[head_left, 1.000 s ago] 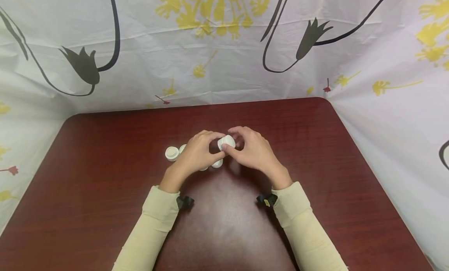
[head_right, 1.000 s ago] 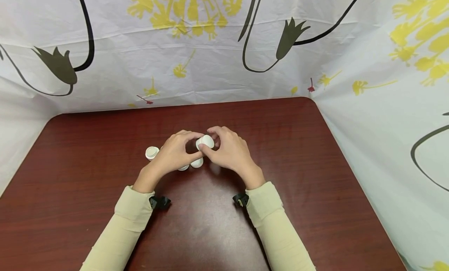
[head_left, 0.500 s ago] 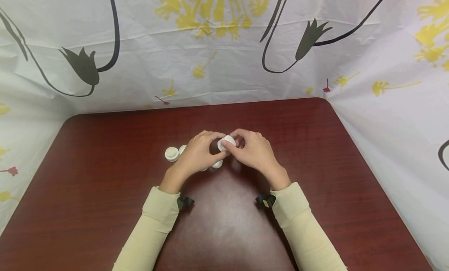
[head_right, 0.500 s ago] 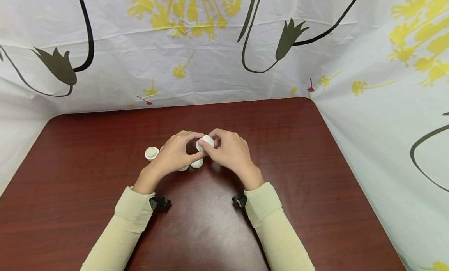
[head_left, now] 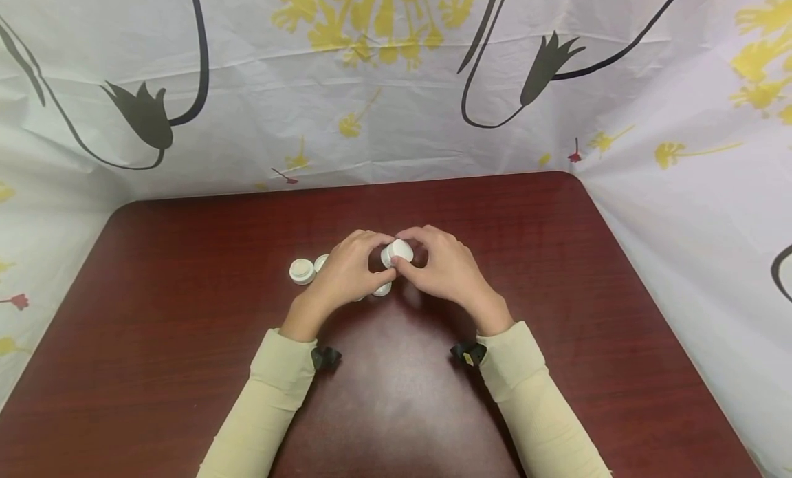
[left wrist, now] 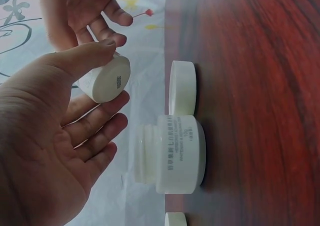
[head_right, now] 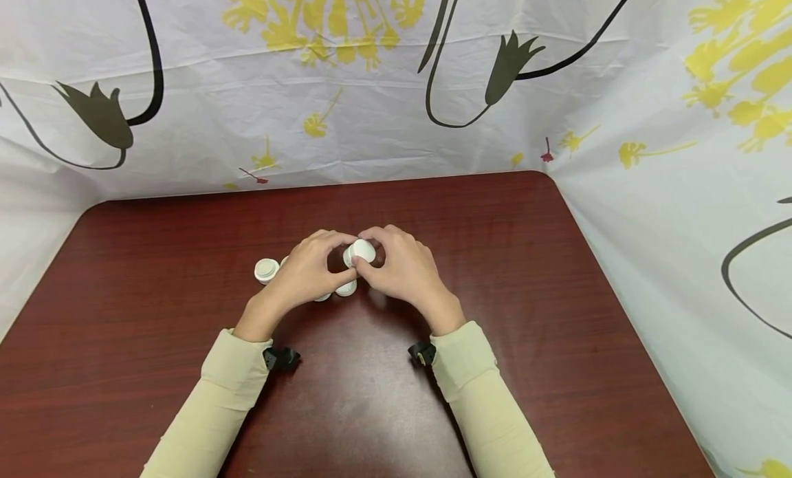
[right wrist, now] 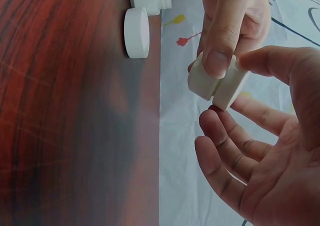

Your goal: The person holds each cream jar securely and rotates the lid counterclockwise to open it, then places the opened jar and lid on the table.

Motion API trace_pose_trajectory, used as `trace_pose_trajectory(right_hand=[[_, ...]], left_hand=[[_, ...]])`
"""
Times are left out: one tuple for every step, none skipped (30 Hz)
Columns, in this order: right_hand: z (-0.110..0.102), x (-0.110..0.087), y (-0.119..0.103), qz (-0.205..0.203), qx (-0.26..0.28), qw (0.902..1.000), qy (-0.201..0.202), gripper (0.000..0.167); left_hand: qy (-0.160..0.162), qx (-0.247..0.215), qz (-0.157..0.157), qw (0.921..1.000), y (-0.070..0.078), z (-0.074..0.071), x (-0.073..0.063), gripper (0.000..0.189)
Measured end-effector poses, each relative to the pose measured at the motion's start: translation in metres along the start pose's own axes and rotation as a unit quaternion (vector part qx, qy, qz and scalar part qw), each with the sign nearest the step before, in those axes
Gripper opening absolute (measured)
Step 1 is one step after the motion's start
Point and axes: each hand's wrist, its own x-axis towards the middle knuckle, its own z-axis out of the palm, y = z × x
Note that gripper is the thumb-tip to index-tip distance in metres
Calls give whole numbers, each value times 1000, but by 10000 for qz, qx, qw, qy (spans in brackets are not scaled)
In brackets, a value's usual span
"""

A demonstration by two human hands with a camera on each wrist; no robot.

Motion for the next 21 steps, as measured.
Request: trace_pose_trajectory(right_hand=[[0, 0, 0, -15, -1, 10000, 0, 37], [-1, 0, 0, -36, 9, 10000, 3, 37], [-1, -1, 0, -58, 30, 10000, 7, 37], [-2, -1, 0, -80, 47, 10000, 12, 37], [-2, -1, 0, -103, 64, 9999, 18, 38], [-2, -1, 0, -124, 73, 9999, 15, 37], [-2, -1, 0, -142, 90, 9999, 11, 37], [-2, -1, 0, -162, 101, 9998, 4, 37], [-2, -1, 0, -181, 106, 9998, -3, 38], [-2, -2, 0, -201, 105, 9997, -8, 39], [-2, -2, 0, -219, 104, 9997, -9, 40], [-1, -1, 1, -239, 112, 9997, -8, 41], [-1, -1, 1, -259, 113, 9996, 1, 43], [-1, -1, 2, -276, 102, 9996, 11, 46], [-1, -1, 2, -288, 79, 9996, 15, 48], [-1, -1, 2, -283, 59, 9996, 11, 52], [0, -1, 2, -251, 46, 9997, -2, 55], [-1, -1, 1, -194, 34, 9998, -16, 58], [-1, -1, 1, -118, 9, 9999, -13, 61], [-1, -1, 0, -17, -17, 10000, -5, 64], [0, -1, -1, 99, -48, 9999, 11, 65]], left_hand=[[2, 3, -10, 10000, 0, 0, 0, 50], [9, 4, -7, 10000, 0, 0, 0, 50], [22, 1, -12, 10000, -1, 1, 0, 50], [35, -9, -13, 10000, -1, 1, 0, 50], [49, -16, -8, 10000, -1, 1, 0, 50], [61, -21, -7, 10000, -1, 1, 0, 50], [69, -23, -2, 10000, -1, 1, 0, 50], [75, -28, -3, 10000, -1, 1, 0, 50], [72, -26, -7, 10000, -1, 1, 0, 49], [65, -25, -6, 10000, -1, 1, 0, 49], [54, -22, -6, 10000, -1, 1, 0, 49], [42, -24, -9, 10000, -1, 1, 0, 49], [32, -37, -5, 10000, -1, 1, 0, 48], [28, -43, -5, 10000, 0, 0, 0, 48], [19, -47, -2, 10000, 0, 0, 0, 47], [9, -49, -8, 10000, 0, 0, -1, 47], [-4, -56, -18, 10000, 0, 0, -1, 47], [-7, -64, -25, 10000, 0, 0, -1, 47], [-9, -65, -31, 10000, 0, 0, -1, 48], [-6, -63, -40, 10000, 0, 0, -1, 48], [-3, -70, -38, 10000, 0, 0, -1, 49]])
